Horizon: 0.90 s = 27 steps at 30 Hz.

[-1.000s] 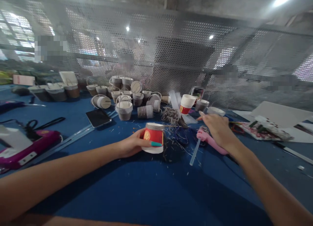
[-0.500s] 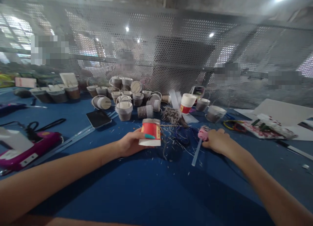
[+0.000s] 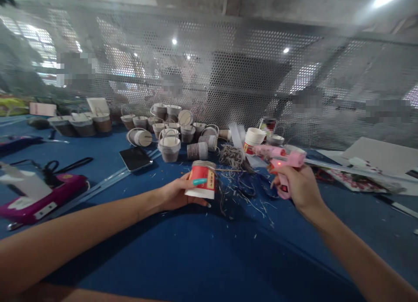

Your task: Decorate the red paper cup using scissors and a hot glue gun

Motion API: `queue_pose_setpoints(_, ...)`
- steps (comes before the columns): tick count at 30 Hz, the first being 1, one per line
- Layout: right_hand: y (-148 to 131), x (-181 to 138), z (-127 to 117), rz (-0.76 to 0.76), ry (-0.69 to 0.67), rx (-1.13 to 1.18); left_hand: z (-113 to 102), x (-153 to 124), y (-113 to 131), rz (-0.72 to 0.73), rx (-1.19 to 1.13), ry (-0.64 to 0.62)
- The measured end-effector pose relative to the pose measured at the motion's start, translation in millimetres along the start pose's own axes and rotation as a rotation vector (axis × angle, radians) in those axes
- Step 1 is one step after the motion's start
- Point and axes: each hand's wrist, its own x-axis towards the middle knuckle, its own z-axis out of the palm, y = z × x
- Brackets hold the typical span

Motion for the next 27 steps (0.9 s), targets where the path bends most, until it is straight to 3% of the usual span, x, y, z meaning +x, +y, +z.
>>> queue_pose_setpoints(3, -11, -17, 7, 0.051, -0.172, 0.433, 6, 2, 1, 0.006, 0.021, 0.044)
queue_pose_setpoints(5, -15, -27, 10, 0.085, -0.345, 0.518, 11, 3, 2, 0.012, 0.035, 0.068)
queue_pose_setpoints(7, -15, -35, 14, 0.118, -0.448, 0.462, 14, 4, 3, 0.011, 0.05, 0.079)
queue_pose_setpoints(13, -8, -52, 22, 0.133, -0.373, 0.171, 12, 4, 0, 0.015, 0.059, 0.062)
queue_pose_setpoints(23, -15, -52, 29, 0.027, -0.519, 0.081, 15, 4, 1, 0.005, 0.11, 0.04)
queue_pose_setpoints(27, -11, -49, 30, -0.04, -0.5, 0.063, 15, 4, 1, 0.013, 0.137, 0.057)
